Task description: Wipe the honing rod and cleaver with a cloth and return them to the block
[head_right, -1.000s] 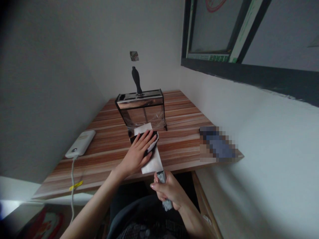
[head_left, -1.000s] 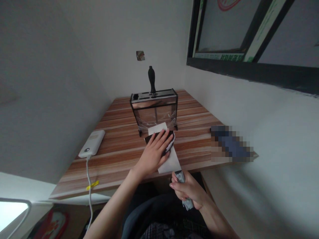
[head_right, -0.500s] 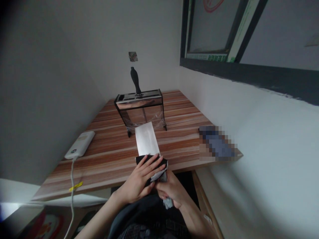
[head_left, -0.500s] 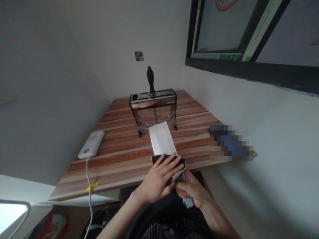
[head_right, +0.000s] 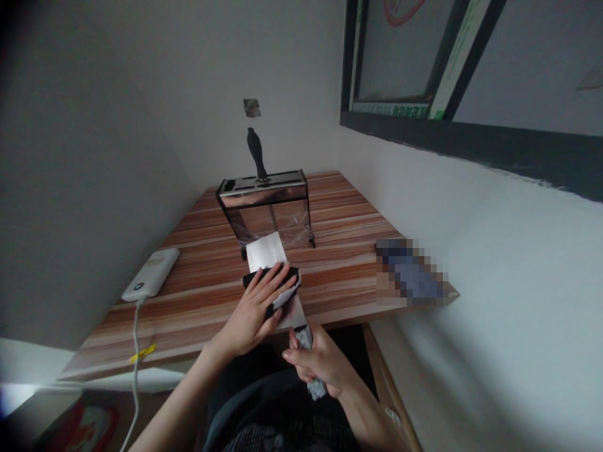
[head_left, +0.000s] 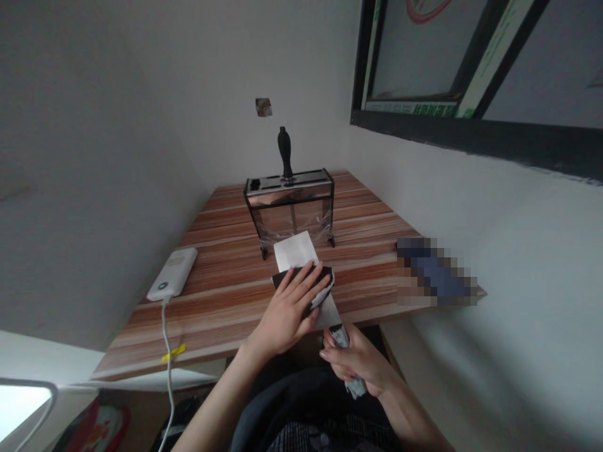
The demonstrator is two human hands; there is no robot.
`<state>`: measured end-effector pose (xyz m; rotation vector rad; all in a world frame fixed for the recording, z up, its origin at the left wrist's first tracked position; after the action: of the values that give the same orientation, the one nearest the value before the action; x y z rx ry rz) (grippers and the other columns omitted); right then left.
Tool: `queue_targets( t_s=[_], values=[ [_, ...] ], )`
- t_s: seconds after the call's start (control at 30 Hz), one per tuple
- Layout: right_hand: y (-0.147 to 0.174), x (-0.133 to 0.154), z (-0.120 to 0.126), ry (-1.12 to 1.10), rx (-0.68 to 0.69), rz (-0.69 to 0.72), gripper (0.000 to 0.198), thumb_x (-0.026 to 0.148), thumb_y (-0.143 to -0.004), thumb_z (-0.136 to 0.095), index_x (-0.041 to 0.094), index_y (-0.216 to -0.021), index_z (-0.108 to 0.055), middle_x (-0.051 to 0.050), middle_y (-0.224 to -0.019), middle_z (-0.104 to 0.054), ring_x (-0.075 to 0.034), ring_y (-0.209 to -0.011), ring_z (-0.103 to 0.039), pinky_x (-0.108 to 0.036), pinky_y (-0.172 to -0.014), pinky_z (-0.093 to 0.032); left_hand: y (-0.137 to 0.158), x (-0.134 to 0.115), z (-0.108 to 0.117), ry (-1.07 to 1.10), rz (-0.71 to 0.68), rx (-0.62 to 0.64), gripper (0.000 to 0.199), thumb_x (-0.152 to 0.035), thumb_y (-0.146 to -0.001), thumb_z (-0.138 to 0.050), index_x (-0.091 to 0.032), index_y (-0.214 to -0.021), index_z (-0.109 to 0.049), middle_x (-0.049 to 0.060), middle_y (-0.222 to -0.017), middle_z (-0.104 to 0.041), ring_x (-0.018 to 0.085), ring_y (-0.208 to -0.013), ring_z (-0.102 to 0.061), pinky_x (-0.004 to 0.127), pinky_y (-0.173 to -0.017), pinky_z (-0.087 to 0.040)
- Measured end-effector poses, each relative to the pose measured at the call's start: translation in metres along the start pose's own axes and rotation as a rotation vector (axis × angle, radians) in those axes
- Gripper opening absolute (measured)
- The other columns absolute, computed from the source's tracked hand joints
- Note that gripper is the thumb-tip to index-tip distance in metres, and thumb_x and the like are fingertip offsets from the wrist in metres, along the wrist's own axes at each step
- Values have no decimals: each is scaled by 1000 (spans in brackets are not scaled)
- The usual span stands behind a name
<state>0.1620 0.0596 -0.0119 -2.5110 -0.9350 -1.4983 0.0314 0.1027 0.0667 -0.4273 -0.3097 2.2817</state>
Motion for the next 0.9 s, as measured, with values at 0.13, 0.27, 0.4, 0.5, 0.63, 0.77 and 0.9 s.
queue_targets(
  t_s=[0.13,0.27,0.4,0.5,0.63,0.77,0.9],
  values=[
    [0,-1,-2,-12,33,-11,41,34,-63,-80,20,-70,-43,15,-44,-36,1,-30,-23,-14,-32,-19,-10,17,12,-35,61,-56,54,-26,-97,-35,-21,-150,-27,7,-159,-21,24,-147,-11,51,-118,-11],
    [1,-2,-4,-17,47,-29,42,34,-63,-81,20,-70,-43,15,-45,-36,1,-30,-24,-14,-32,-20,-17,34,22,-55,123,-104,53,-29,-98,-33,-22,-150,-25,8,-159,-20,22,-148,-9,50,-118,-10],
    [1,-3,-6,-12,49,-39,40,33,-62,-81,19,-69,-44,13,-48,-39,1,-31,-25,-14,-32,-20,-22,44,32,-74,167,-169,53,-31,-99,-32,-22,-151,-24,8,-159,-20,22,-148,-8,51,-118,-11],
    [2,-3,-7,-7,45,-37,39,33,-62,-80,19,-70,-45,13,-48,-40,1,-31,-25,-15,-32,-20,-23,45,35,-88,185,-213,53,-30,-99,-33,-23,-151,-24,8,-159,-20,22,-148,-8,52,-117,-10],
    [2,-2,-7,17,38,-38,40,36,-61,-80,19,-71,-45,14,-47,-38,1,-32,-25,-15,-32,-21,-23,42,28,-96,192,-212,54,-28,-98,-34,-23,-151,-23,8,-159,-19,23,-148,-9,52,-117,-10],
    [1,-2,-2,49,15,-17,40,38,-62,-79,20,-72,-44,14,-45,-37,0,-32,-24,-15,-33,-21,-20,33,13,-83,152,-152,54,-25,-97,-35,-20,-150,-25,9,-159,-21,23,-148,-8,51,-118,-10],
    [-1,0,3,69,-23,-6,39,38,-63,-77,20,-72,-43,14,-44,-37,0,-32,-24,-15,-33,-22,-15,20,-2,-46,95,-90,56,-26,-97,-37,-20,-151,-25,8,-159,-21,24,-148,-8,51,-118,-10]
  ],
)
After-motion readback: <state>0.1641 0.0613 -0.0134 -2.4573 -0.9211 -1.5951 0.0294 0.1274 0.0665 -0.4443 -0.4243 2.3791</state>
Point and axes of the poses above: each hand's wrist, its own y-axis away from the middle knuckle, its own z-axis out of the back of the hand, x = y × z, the point moved 4 cm from there along -y, towards the middle knuckle
